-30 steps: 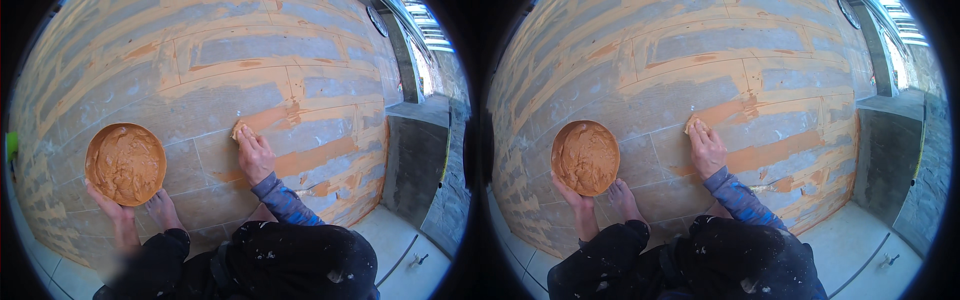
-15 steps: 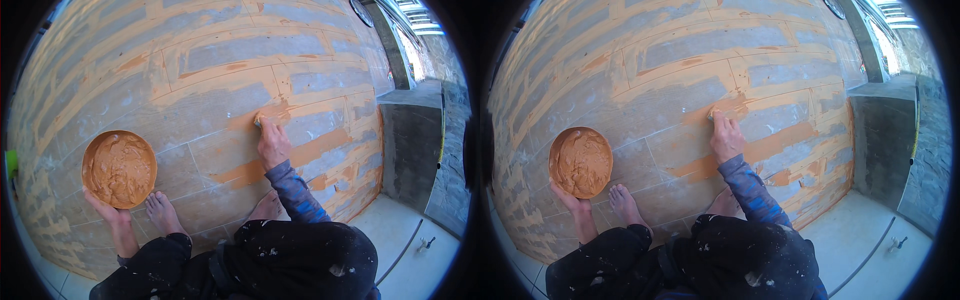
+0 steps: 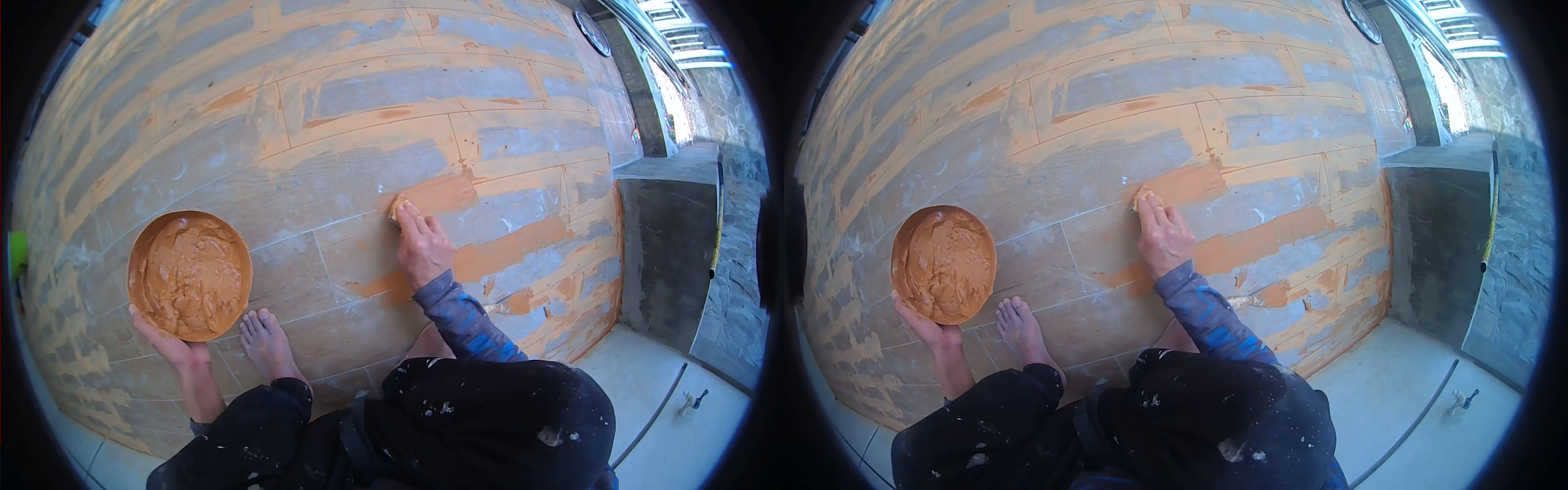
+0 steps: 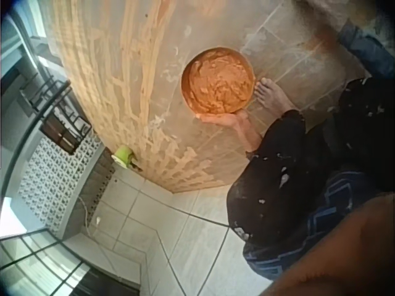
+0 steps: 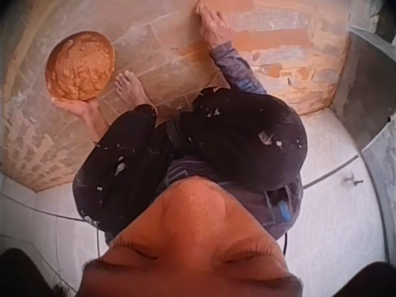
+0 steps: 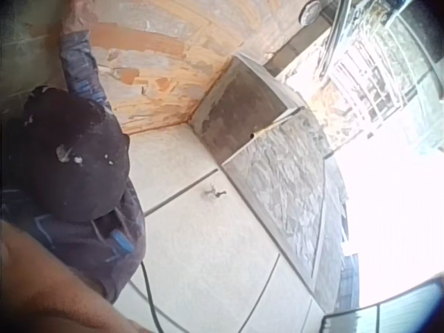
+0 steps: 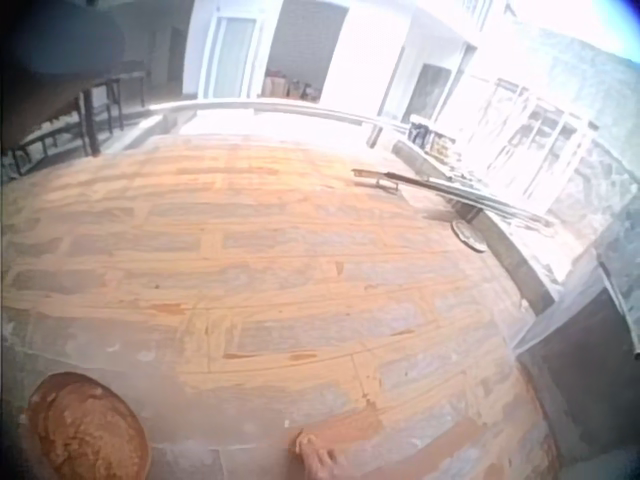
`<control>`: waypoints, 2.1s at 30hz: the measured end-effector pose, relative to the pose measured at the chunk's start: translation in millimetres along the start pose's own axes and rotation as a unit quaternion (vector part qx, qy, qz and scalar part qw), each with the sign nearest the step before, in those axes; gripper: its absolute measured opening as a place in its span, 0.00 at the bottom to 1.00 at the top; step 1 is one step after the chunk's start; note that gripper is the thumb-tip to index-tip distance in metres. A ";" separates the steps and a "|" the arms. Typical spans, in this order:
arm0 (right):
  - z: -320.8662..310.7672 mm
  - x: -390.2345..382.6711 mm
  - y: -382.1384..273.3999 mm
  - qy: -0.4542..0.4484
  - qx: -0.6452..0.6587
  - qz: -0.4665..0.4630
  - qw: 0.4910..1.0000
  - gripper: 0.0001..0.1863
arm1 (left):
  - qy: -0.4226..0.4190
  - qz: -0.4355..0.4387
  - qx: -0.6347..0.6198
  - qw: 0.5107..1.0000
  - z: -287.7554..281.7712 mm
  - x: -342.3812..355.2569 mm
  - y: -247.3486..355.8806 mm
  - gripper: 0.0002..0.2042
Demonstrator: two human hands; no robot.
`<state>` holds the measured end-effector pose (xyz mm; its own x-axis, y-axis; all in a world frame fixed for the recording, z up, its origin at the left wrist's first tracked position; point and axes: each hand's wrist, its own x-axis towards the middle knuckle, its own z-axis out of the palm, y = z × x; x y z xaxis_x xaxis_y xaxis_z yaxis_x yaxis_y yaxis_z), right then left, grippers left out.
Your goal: The person applies a brown paste from a bowl to the gaps between wood-look floor tiles using a small scraper, then smooths the paste over the tile surfaces by hand and with the scraper.
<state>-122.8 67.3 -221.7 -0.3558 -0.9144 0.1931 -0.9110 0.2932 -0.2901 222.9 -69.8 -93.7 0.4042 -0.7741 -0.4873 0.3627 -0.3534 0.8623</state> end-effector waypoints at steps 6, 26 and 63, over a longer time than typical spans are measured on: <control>-23.8 35.2 17.0 -0.048 0.167 0.124 0.977 0.17 | -0.013 0.031 -0.014 0.999 -7.9 -2.9 24.1 0.31; 30.3 63.4 13.7 -0.076 0.066 0.045 0.994 0.16 | 0.061 0.030 -0.045 0.997 -30.7 12.3 -0.6 0.32; 84.8 -36.6 -124.3 -0.155 -0.036 -0.044 0.986 0.12 | 0.004 0.026 -0.131 0.991 -140.2 115.5 -15.3 0.34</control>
<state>21.2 40.7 -272.2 -0.2040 -0.9754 -0.0841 -0.9518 0.2177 -0.2163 381.8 -80.1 -182.5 0.4338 -0.7830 -0.4458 0.5470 -0.1643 0.8209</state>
